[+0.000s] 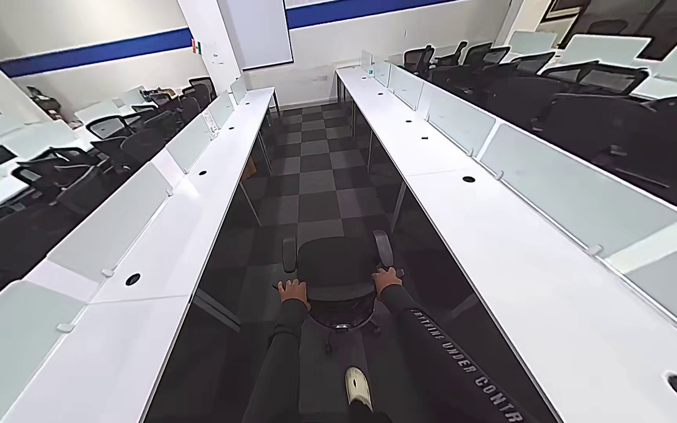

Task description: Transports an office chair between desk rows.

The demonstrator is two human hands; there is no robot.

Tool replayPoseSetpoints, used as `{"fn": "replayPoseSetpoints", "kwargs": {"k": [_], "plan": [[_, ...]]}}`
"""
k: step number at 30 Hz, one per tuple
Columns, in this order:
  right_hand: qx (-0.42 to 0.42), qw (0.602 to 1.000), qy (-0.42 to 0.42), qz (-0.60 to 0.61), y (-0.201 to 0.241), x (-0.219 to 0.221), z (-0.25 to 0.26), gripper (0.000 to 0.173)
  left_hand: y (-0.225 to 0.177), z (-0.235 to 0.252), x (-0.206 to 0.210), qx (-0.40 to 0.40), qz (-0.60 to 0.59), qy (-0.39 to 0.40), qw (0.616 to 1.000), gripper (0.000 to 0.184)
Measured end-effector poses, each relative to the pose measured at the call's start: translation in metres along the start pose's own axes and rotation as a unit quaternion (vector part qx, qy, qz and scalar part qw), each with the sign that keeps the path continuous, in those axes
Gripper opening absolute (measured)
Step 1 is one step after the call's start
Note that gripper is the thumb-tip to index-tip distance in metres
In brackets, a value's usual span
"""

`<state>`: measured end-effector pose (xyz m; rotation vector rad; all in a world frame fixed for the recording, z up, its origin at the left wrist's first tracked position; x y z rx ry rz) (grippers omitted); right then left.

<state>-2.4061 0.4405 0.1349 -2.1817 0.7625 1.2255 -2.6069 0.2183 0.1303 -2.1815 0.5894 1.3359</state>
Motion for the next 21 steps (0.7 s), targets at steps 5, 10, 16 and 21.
{"fn": "replayPoseSetpoints", "kwargs": {"k": [5, 10, 16, 21], "plan": [[-0.001, 1.000, 0.004, 0.010, 0.008, -0.065, 0.121, 0.050, -0.003, 0.122, -0.058, -0.014, -0.040, 0.032, 0.999, 0.074], [-0.003, 1.000, 0.012, 0.000, 0.008, -0.125, 0.227, 0.051, -0.013, 0.243, -0.103, -0.019, -0.069, 0.035, 0.997, 0.077], [-0.004, 1.000, -0.005, -0.010, 0.024, -0.193, 0.363, 0.057, 0.000, 0.398, -0.165, 0.018, -0.076, 0.057, 0.995, 0.083], [0.008, 1.000, -0.015, -0.009, 0.041, -0.250, 0.481, 0.062, 0.014, 0.515, -0.216, 0.072, -0.131, 0.056, 0.987, 0.084]]}}
Point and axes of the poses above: each hand's wrist, its own z-axis towards the middle knuckle, its own x-axis out of the palm, y = z × x, the point moved 2 cm from there along z, towards the middle knuckle, and after that the axes turned 15 degrees about -z, right-handed, at the moved point
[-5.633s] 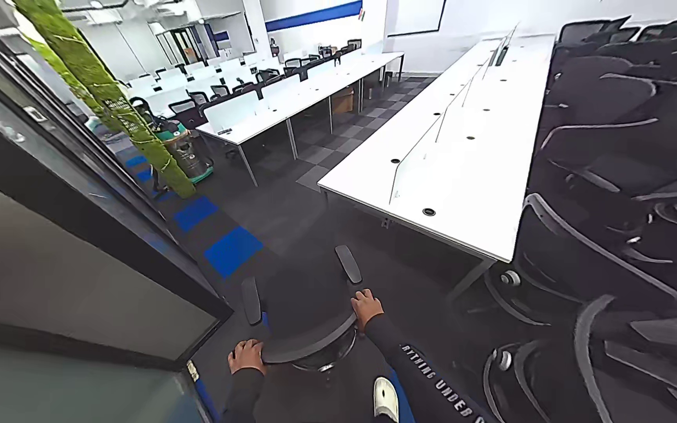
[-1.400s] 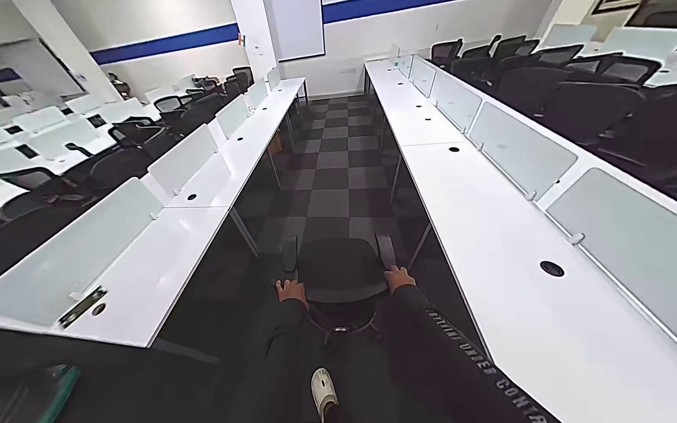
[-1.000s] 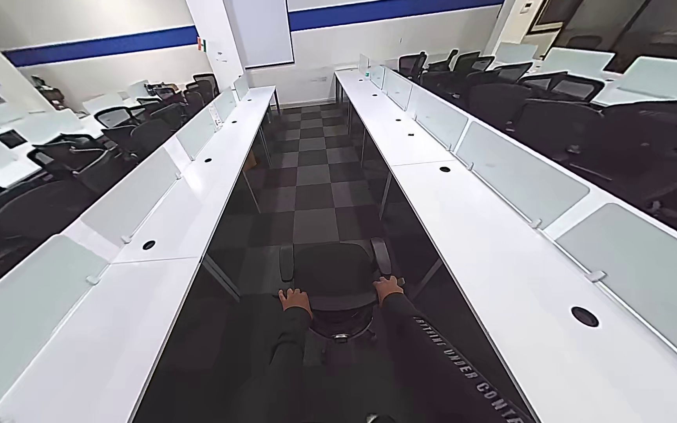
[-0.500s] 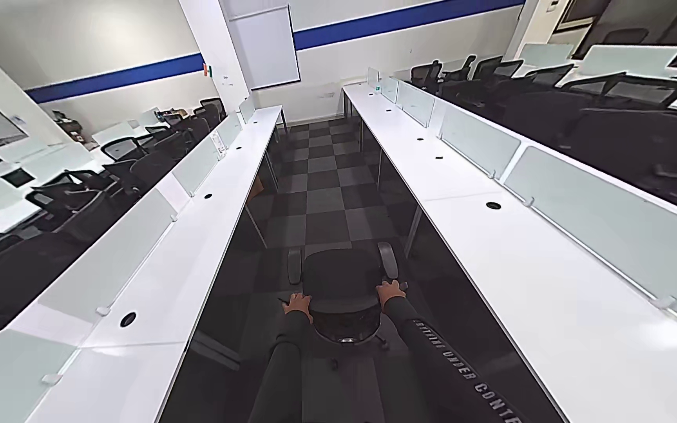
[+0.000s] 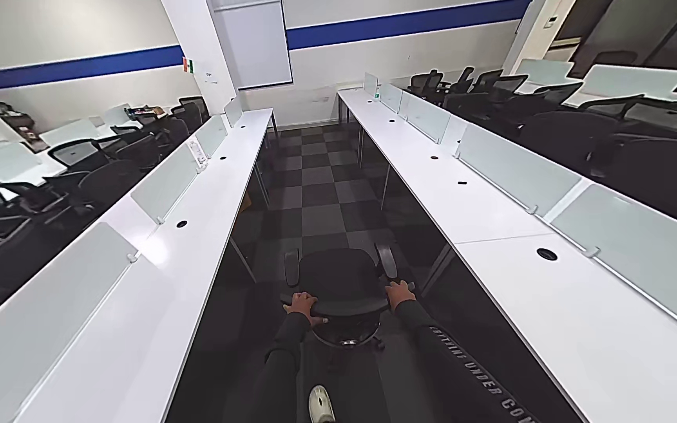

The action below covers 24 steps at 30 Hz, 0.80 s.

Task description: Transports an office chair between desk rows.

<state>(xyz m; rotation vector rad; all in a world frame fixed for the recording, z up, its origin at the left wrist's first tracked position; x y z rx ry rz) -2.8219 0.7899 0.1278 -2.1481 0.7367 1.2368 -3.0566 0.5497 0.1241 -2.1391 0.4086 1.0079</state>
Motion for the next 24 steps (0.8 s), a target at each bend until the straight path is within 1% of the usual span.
{"fn": "replayPoseSetpoints", "kwargs": {"k": [2, 5, 7, 12, 14, 15, 17, 18, 19, 20, 21, 22, 23, 24], "plan": [[0.012, 1.000, 0.012, -0.001, 0.007, -0.023, 0.045, 0.064, 0.000, 0.042, -0.026, 0.006, -0.010, 0.009, 1.000, 0.080], [0.023, 1.000, 0.019, 0.002, 0.018, -0.061, 0.108, 0.060, 0.001, 0.113, -0.068, 0.009, -0.003, 0.027, 1.000, 0.078], [0.031, 0.999, 0.028, 0.007, 0.028, -0.079, 0.148, 0.060, 0.004, 0.153, -0.094, 0.006, 0.001, 0.030, 1.000, 0.077], [0.037, 0.999, 0.016, 0.014, 0.044, -0.141, 0.259, 0.058, 0.005, 0.271, -0.163, 0.008, 0.014, 0.027, 0.999, 0.078], [0.030, 0.999, 0.012, 0.012, 0.049, -0.163, 0.304, 0.058, 0.008, 0.315, -0.183, 0.011, 0.000, 0.009, 1.000, 0.082], [0.027, 1.000, 0.009, 0.009, 0.053, -0.175, 0.327, 0.057, 0.010, 0.336, -0.194, 0.011, -0.006, -0.013, 1.000, 0.087], [0.028, 1.000, -0.001, 0.001, 0.058, -0.204, 0.378, 0.060, 0.010, 0.383, -0.217, 0.007, -0.005, -0.076, 0.997, 0.102], [0.029, 1.000, -0.005, 0.000, 0.060, -0.217, 0.402, 0.061, 0.011, 0.402, -0.224, -0.008, 0.001, -0.113, 0.994, 0.111], [0.029, 1.000, -0.006, -0.002, 0.065, -0.230, 0.427, 0.063, 0.014, 0.415, -0.230, -0.033, -0.005, -0.154, 0.988, 0.116], [0.030, 1.000, -0.009, -0.004, 0.068, -0.243, 0.451, 0.065, 0.016, 0.424, -0.233, -0.065, -0.025, -0.193, 0.979, 0.115], [0.030, 0.999, -0.015, -0.001, 0.072, -0.256, 0.475, 0.066, 0.022, 0.427, -0.232, -0.108, -0.052, -0.215, 0.969, 0.111], [0.029, 0.999, -0.016, 0.001, 0.076, -0.269, 0.500, 0.067, 0.031, 0.429, -0.226, -0.165, -0.073, -0.202, 0.963, 0.106], [0.028, 0.999, -0.016, 0.002, 0.080, -0.283, 0.525, 0.067, 0.042, 0.430, -0.215, -0.225, -0.086, -0.155, 0.958, 0.101], [0.027, 1.000, -0.013, 0.001, 0.084, -0.294, 0.548, 0.066, 0.059, 0.431, -0.198, -0.280, -0.080, -0.076, 0.954, 0.097]]}}
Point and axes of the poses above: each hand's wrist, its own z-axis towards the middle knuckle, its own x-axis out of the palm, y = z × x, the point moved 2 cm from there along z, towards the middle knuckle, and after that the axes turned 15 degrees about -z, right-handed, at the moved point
